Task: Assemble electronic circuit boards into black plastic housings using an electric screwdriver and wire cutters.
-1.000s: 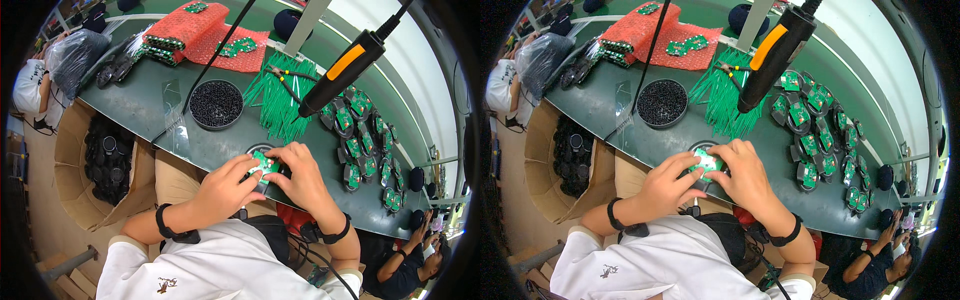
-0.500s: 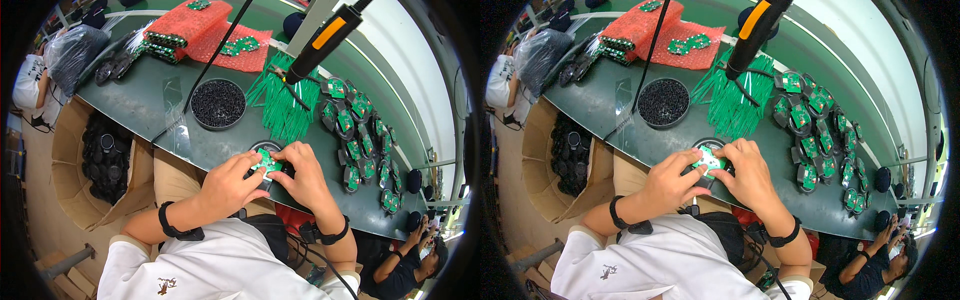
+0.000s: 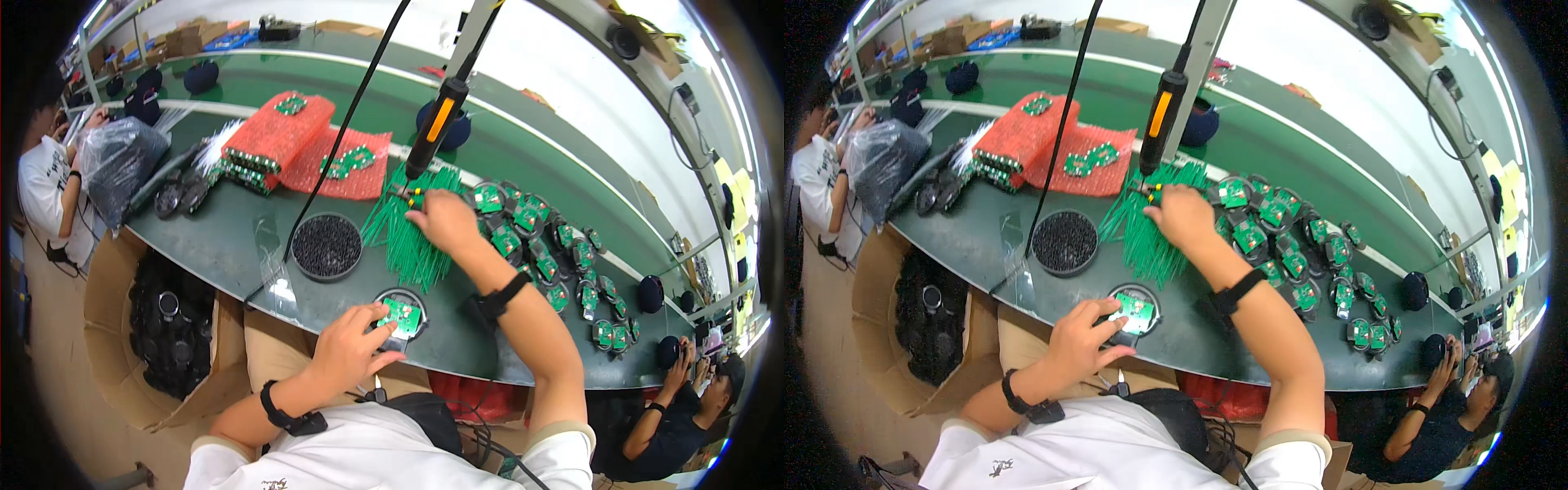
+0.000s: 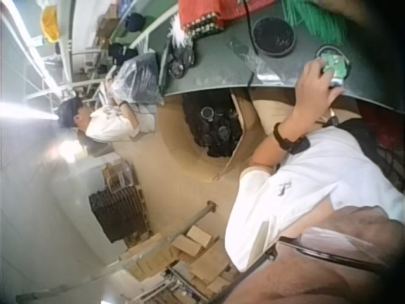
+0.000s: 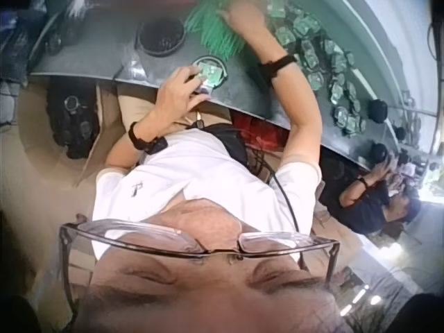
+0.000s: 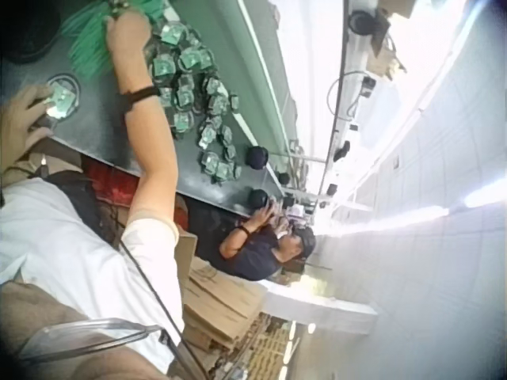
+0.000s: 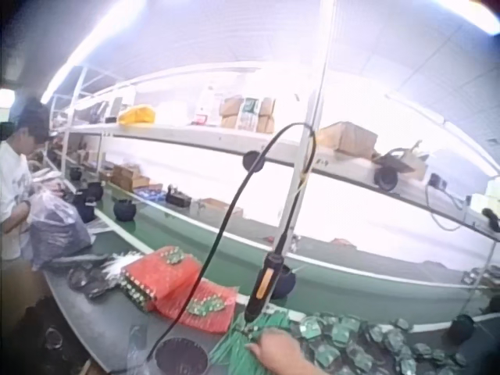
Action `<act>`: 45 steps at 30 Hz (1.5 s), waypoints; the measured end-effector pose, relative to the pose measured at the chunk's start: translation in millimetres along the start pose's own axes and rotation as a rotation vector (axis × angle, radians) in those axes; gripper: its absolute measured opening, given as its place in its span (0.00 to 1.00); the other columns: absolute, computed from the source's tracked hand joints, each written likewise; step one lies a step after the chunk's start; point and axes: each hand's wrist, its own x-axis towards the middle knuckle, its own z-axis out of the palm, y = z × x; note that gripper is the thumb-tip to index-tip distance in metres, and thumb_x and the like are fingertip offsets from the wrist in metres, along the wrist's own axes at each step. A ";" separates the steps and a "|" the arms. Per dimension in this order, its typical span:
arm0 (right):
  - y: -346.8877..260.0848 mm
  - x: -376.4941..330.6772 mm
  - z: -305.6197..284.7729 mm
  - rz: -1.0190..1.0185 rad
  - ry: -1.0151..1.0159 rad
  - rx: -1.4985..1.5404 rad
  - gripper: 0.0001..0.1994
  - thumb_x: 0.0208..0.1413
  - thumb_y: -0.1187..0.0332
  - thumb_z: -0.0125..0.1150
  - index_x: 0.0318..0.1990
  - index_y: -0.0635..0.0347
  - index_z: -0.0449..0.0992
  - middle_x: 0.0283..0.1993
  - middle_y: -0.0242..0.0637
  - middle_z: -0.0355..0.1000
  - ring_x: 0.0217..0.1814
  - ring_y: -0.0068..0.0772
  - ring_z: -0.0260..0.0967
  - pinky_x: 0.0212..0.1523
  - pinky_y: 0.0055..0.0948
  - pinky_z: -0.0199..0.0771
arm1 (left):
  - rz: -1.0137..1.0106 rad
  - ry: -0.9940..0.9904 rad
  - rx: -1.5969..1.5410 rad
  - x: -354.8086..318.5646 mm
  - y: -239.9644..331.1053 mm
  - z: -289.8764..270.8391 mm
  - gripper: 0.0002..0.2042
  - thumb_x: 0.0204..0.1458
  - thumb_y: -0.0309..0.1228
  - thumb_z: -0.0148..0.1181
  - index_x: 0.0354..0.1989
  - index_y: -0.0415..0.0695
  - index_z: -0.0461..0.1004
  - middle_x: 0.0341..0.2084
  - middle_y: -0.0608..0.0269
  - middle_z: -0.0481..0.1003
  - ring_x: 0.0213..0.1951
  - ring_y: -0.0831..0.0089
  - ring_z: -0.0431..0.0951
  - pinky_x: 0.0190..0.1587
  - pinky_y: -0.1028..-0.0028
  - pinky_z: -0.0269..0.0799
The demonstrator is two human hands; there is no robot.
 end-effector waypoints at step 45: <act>259.8 115.8 -56.9 0.718 -0.377 0.793 0.13 0.66 0.67 0.61 0.54 0.59 0.80 0.45 0.35 0.77 0.45 0.31 0.75 0.43 0.38 0.81 | 0.032 -0.091 0.044 5.2 -12.1 6.4 0.30 0.36 0.51 0.80 0.45 0.44 0.82 0.48 0.53 0.77 0.49 0.52 0.81 0.48 0.58 0.79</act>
